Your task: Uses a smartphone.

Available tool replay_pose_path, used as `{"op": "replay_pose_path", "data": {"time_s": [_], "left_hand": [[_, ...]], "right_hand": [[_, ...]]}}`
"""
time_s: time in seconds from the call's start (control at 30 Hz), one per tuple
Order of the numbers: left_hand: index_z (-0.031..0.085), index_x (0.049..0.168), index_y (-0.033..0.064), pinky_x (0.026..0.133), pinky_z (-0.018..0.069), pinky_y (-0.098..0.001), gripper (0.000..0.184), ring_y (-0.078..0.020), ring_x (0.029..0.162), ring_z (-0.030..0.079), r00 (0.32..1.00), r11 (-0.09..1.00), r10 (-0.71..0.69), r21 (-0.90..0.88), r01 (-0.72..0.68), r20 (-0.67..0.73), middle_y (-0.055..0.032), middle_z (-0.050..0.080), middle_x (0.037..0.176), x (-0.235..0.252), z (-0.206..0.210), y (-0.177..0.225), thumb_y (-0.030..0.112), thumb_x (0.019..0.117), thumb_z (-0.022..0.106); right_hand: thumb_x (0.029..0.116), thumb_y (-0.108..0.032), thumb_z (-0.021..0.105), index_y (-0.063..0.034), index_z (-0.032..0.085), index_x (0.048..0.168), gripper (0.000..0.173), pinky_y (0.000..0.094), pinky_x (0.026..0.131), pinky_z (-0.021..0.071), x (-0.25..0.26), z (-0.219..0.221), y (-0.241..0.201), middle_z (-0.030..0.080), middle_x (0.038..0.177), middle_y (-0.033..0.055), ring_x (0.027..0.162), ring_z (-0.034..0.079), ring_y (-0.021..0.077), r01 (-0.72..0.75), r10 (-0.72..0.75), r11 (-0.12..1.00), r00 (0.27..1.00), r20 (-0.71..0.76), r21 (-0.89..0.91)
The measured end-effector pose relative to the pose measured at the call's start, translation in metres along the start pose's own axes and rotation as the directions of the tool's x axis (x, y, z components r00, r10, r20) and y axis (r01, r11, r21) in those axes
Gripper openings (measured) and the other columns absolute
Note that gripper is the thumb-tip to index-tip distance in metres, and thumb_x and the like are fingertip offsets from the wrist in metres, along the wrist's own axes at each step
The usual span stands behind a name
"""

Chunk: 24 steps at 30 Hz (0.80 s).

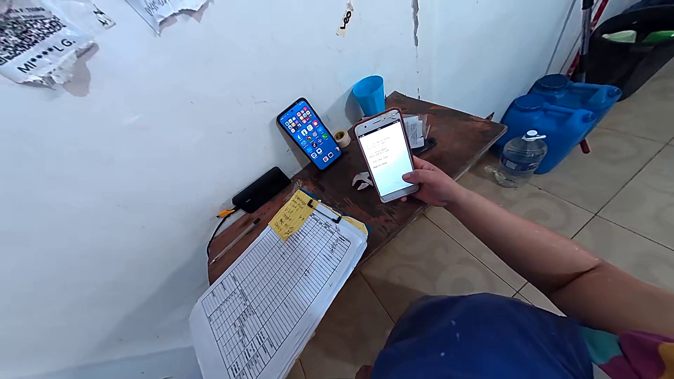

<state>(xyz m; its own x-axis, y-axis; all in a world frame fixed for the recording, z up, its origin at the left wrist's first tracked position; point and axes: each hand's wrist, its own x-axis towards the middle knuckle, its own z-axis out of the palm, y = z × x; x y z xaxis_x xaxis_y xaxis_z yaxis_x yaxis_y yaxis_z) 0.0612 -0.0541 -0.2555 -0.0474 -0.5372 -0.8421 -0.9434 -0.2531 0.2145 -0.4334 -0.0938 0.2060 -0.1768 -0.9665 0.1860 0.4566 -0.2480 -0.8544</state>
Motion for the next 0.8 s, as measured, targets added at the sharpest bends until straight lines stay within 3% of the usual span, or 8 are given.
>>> {"op": "replay_pose_path", "data": {"time_s": [0.17, 0.37, 0.47, 0.67, 0.8], "left_hand": [[0.071, 0.124, 0.0078, 0.103, 0.0501, -0.0528, 0.035, -0.0306, 0.118, 0.066, 0.999, 0.999, 0.031, 0.01, -0.032, 0.009, -0.0158, 0.071, 0.126, -0.005, -0.005, 0.008, 0.033, 0.1068, 0.053], [0.067, 0.13, 0.0041, 0.107, 0.0472, -0.0513, 0.036, -0.0323, 0.123, 0.063, 0.999, 0.998, 0.034, -0.058, -0.032, 0.035, -0.0188, 0.068, 0.13, -0.006, 0.0, 0.004, 0.027, 0.1086, 0.051], [0.066, 0.131, 0.0048, 0.108, 0.0469, -0.0513, 0.036, -0.0324, 0.124, 0.063, 0.999, 1.0, 0.02, -0.005, -0.02, 0.046, -0.0184, 0.067, 0.132, 0.006, 0.01, -0.009, 0.028, 0.1084, 0.05], [0.062, 0.134, -0.0021, 0.11, 0.0446, -0.049, 0.038, -0.0332, 0.128, 0.06, 0.997, 0.999, -0.01, 0.036, 0.007, 0.076, -0.0212, 0.063, 0.138, -0.016, 0.005, -0.001, 0.02, 0.1106, 0.043], [0.064, 0.132, 0.0002, 0.109, 0.0462, -0.0491, 0.037, -0.0322, 0.126, 0.061, 0.997, 1.0, -0.016, 0.012, 0.016, 0.072, -0.0198, 0.064, 0.136, -0.002, 0.01, -0.01, 0.023, 0.1101, 0.045]], "right_hand": [[0.0899, -0.01, 0.049, -0.0144, 0.055, 0.12, 0.031, 0.024, 0.062, 0.0598, -0.001, 0.002, -0.001, 0.075, 0.092, 0.0011, 0.072, 0.072, 0.0096, -0.003, 0.003, 1.0, 1.0, -0.016, -0.007], [0.0914, -0.01, 0.048, -0.0164, 0.055, 0.123, 0.033, 0.0236, 0.062, 0.0603, -0.002, 0.0, 0.001, 0.076, 0.095, -0.0003, 0.073, 0.072, 0.0088, 0.005, -0.005, 1.0, 1.0, 0.008, -0.01], [0.0908, -0.01, 0.047, -0.0152, 0.055, 0.123, 0.033, 0.0241, 0.062, 0.0602, -0.001, 0.0, 0.0, 0.076, 0.096, 0.0019, 0.074, 0.072, 0.01, 0.009, -0.009, 1.0, 1.0, 0.016, 0.002], [0.0897, -0.011, 0.049, -0.0143, 0.054, 0.122, 0.033, 0.0242, 0.061, 0.0601, -0.002, 0.002, 0.0, 0.075, 0.094, 0.0016, 0.072, 0.072, 0.0101, 0.023, -0.023, 1.0, 1.0, 0.001, -0.004], [0.0899, -0.011, 0.05, -0.0147, 0.055, 0.123, 0.033, 0.0245, 0.061, 0.0606, -0.001, 0.0, 0.001, 0.076, 0.096, 0.0017, 0.073, 0.072, 0.0102, 0.037, -0.037, 0.999, 0.999, 0.015, 0.005]]}}
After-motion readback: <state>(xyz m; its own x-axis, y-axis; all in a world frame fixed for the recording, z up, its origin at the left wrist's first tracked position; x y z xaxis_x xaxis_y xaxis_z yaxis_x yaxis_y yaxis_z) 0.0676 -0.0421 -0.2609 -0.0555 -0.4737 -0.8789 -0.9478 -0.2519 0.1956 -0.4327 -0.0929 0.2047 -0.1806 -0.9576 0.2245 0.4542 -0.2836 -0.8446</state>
